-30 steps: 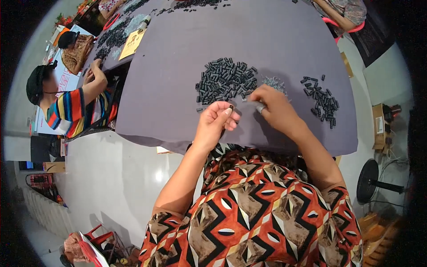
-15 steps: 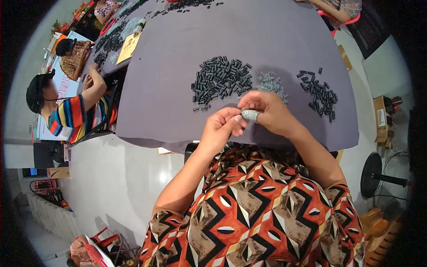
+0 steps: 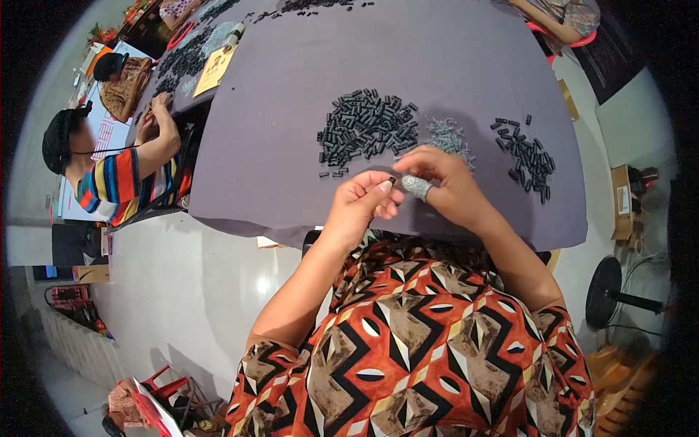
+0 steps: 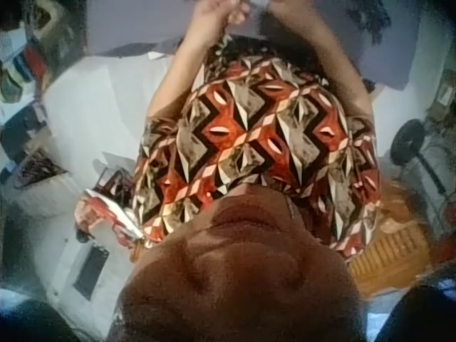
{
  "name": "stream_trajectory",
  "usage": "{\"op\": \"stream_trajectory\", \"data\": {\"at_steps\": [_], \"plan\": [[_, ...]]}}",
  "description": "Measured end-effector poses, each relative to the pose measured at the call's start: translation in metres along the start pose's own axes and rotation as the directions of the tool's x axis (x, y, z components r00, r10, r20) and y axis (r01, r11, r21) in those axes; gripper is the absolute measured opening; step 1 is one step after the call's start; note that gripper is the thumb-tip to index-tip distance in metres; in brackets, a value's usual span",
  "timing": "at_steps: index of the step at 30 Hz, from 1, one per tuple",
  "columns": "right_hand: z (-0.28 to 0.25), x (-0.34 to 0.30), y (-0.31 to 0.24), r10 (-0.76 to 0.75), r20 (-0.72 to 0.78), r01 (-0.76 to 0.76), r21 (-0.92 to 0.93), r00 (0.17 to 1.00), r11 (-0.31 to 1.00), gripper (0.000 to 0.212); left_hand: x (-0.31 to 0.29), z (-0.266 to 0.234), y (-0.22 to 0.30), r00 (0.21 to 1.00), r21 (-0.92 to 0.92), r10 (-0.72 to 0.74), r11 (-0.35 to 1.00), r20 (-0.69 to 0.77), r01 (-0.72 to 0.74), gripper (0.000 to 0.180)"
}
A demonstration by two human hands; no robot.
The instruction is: Manually assembling small black plastic tubes onto silver pins at a workshop table.
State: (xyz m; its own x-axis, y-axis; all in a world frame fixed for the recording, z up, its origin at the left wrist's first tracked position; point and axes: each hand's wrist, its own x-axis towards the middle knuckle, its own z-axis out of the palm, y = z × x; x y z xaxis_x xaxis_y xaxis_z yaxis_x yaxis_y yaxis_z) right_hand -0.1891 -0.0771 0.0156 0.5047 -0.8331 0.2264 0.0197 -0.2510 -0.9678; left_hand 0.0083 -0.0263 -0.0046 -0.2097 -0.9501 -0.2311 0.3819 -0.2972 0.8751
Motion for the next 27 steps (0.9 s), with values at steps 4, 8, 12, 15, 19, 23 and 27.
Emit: {"op": "stream_trajectory", "data": {"at_steps": [4,8,12,15,19,23,27], "plan": [[0.005,-0.002,-0.005,-0.133,0.110,0.155,-0.227,0.985,0.962,0.032,-0.007,-0.001,0.002,1.000,-0.005,0.000,1.000,0.003,0.000,0.017],[0.008,0.004,-0.008,-0.104,0.183,0.147,-0.238,0.978,0.960,0.027,-0.030,-0.013,0.005,0.995,0.076,0.029,0.997,-0.099,-0.021,0.015],[0.017,0.025,-0.001,-0.075,0.202,0.155,-0.418,0.977,0.895,0.021,-0.050,-0.036,0.013,0.947,0.154,0.187,0.977,-0.263,-0.151,0.013],[0.036,0.040,0.008,-0.156,0.198,0.233,-0.463,0.968,0.855,0.022,-0.056,-0.050,0.019,0.918,0.180,0.230,0.967,-0.325,-0.179,0.013],[0.061,0.063,0.009,-0.081,0.296,0.261,-0.641,0.952,0.721,0.029,-0.058,-0.059,0.019,0.900,0.199,0.234,0.965,-0.369,-0.170,0.014],[0.071,0.067,0.010,-0.126,0.298,0.307,-0.707,0.946,0.637,0.015,-0.057,-0.059,0.016,0.908,0.203,0.255,0.960,-0.332,-0.195,0.014],[0.069,0.064,0.016,-0.201,0.290,0.350,-0.702,0.936,0.620,0.014,-0.058,-0.060,0.014,0.912,0.193,0.242,0.963,-0.330,-0.186,0.014]]}}
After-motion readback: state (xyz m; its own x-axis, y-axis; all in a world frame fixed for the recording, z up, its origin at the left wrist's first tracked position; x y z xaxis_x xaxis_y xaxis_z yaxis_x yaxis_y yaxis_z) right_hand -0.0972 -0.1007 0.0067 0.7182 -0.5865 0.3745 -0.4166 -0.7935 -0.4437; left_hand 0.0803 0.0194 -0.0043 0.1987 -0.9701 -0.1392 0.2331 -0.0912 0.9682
